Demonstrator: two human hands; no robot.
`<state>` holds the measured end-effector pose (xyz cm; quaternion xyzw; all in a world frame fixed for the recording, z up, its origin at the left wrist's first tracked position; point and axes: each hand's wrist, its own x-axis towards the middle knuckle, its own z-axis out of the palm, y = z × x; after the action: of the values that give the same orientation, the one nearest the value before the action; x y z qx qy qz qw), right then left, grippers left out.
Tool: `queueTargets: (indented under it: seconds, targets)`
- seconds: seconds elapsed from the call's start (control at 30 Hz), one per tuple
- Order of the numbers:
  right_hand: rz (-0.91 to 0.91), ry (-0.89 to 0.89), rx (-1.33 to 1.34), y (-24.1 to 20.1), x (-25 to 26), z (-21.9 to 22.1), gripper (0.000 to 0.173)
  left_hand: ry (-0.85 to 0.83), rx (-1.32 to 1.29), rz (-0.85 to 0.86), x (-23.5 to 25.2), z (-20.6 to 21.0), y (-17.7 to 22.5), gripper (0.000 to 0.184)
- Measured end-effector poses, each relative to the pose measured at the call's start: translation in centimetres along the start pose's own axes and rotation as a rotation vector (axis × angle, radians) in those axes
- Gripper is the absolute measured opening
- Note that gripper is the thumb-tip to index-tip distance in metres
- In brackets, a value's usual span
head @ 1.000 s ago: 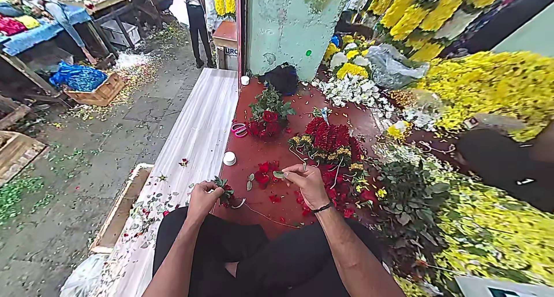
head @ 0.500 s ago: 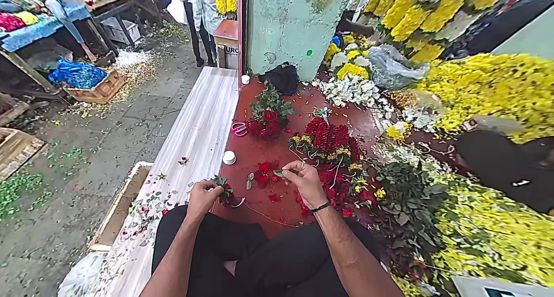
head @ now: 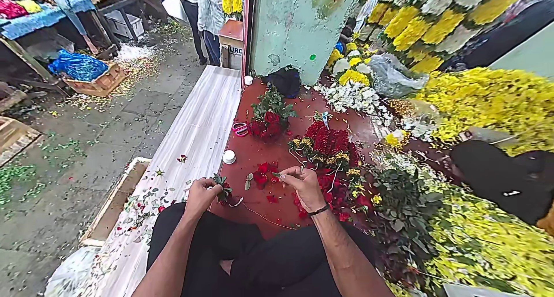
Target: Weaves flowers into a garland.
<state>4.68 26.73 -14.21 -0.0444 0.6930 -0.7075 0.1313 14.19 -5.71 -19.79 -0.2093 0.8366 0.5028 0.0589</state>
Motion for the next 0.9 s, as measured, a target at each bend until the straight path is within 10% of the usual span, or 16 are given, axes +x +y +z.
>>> queueTargets:
  seconds: [0.9]
  targets:
    - [0.123, -0.345, -0.567, 4.8, -0.6, 10.8, 0.014, -0.453, 0.061, 0.15, -1.3, 0.6, 1.5, 0.019]
